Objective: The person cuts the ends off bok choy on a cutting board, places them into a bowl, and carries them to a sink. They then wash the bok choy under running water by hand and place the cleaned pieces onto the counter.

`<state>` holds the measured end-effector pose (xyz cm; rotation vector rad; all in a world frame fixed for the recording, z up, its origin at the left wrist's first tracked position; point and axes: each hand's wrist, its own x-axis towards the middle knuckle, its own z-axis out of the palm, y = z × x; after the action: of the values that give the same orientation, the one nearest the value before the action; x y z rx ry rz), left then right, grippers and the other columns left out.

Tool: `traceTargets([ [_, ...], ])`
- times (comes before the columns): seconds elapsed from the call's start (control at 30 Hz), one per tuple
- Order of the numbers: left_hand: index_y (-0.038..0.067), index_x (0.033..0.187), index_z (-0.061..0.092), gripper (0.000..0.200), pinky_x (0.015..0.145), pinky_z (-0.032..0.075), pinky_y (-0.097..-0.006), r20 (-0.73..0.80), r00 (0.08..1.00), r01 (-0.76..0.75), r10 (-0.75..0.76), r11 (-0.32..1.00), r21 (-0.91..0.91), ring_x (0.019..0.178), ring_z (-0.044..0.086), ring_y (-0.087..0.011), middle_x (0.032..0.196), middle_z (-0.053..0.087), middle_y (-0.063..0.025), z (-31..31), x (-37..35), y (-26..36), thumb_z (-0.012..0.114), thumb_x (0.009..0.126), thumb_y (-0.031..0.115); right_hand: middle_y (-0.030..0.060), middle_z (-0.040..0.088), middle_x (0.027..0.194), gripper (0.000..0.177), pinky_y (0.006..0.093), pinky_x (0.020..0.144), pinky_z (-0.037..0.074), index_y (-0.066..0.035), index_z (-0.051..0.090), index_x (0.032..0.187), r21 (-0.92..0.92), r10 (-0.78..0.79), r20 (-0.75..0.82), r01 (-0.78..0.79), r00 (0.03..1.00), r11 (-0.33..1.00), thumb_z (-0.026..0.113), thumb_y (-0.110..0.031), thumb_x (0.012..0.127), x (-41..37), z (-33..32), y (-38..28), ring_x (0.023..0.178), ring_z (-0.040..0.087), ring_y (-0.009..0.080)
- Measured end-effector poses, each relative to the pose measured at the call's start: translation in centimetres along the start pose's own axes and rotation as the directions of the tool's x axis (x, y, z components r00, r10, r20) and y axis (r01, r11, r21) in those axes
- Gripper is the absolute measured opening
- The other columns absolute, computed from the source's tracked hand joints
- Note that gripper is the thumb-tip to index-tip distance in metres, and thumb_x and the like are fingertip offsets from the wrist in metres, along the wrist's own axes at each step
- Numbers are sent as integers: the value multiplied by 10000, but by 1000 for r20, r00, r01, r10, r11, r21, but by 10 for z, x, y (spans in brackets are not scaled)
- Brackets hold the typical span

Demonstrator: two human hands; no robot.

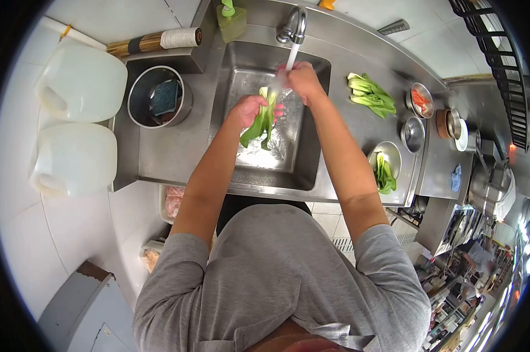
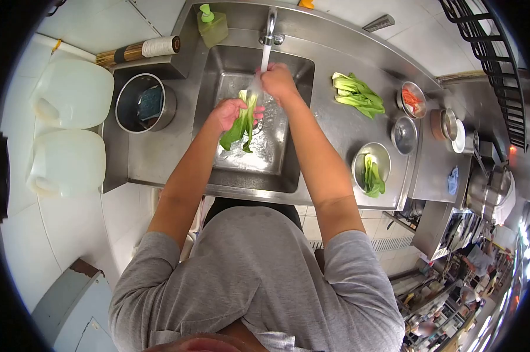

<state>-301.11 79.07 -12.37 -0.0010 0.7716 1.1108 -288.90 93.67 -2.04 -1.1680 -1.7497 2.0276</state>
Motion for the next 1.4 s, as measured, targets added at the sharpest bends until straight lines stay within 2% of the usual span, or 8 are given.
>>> traceTargets([
  [0.13, -61, 1317, 480, 481, 845, 567, -471, -13, 1000, -18, 19, 997, 70, 1056, 668, -346, 1249, 635, -235, 5, 0, -3, 474, 846, 35, 118, 709, 890, 190, 316, 683, 571, 67, 674, 1026, 145, 23, -60, -14, 998, 989, 611, -16, 867, -10, -1, -2, 772, 691, 196],
  [0.43, -72, 1288, 521, 470, 840, 574, -447, -103, 990, -77, 97, 979, 187, 1028, 671, -306, 1205, 654, -203, 2, 0, -5, 507, 819, -37, 74, 713, 849, 187, 292, 667, 514, 32, 728, 990, -226, -9, -96, -13, 995, 974, 647, -43, 838, -7, -4, 18, 738, 649, 151],
  [0.63, -23, 1239, 572, 393, 780, 572, -402, -114, 988, -75, 105, 968, 239, 971, 675, -251, 1124, 666, -153, 1, 6, -10, 530, 848, -30, 133, 702, 813, 204, 328, 731, 506, 34, 739, 954, -572, -125, -109, 41, 986, 819, 677, -108, 821, -13, 0, 3, 765, 653, 196],
  [0.73, -20, 1224, 581, 365, 773, 573, -378, -126, 986, -73, 110, 961, 265, 943, 681, -246, 1112, 669, -147, 8, 3, -11, 556, 860, -40, 211, 724, 943, 289, 400, 869, 538, -32, 757, 971, -623, -135, -138, 19, 981, 782, 708, -252, 790, -2, -8, 17, 960, 688, 381],
  [0.83, -25, 1202, 588, 313, 792, 579, -360, -114, 982, -112, 150, 952, 284, 913, 692, -248, 1069, 675, -138, 14, 1, -13, 587, 889, -26, 210, 726, 877, 306, 381, 788, 570, 10, 744, 925, -653, -130, -222, -48, 966, 756, 740, -262, 784, -7, -13, 30, 850, 722, 329],
  [0.93, -16, 1157, 614, 253, 792, 581, -350, -93, 969, -177, 230, 905, 386, 880, 698, -236, 1018, 687, -121, 13, 8, -13, 622, 905, 10, 116, 700, 759, 253, 320, 510, 542, 62, 717, 915, -434, 126, -181, -194, 975, 880, 737, -169, 813, -29, -3, 37, 582, 659, 166],
  [1.2, 8, 1104, 649, 214, 747, 570, -328, -128, 961, -190, 244, 923, 336, 854, 697, -186, 997, 698, -93, 0, 11, -5, 666, 896, 52, 103, 701, 805, 162, 295, 513, 543, 48, 688, 957, -31, 98, -262, -110, 960, 993, 709, -25, 814, -34, 19, 78, 634, 676, 161],
  [1.4, 10, 1103, 649, 222, 744, 572, -322, -192, 936, -187, 295, 880, 436, 835, 694, -181, 990, 697, -89, 2, 11, 1, 678, 886, 41, 86, 698, 864, 214, 289, 592, 559, 50, 656, 1002, -77, 19, -170, -33, 985, 997, 709, 29, 796, -44, 23, 77, 736, 680, 162],
])
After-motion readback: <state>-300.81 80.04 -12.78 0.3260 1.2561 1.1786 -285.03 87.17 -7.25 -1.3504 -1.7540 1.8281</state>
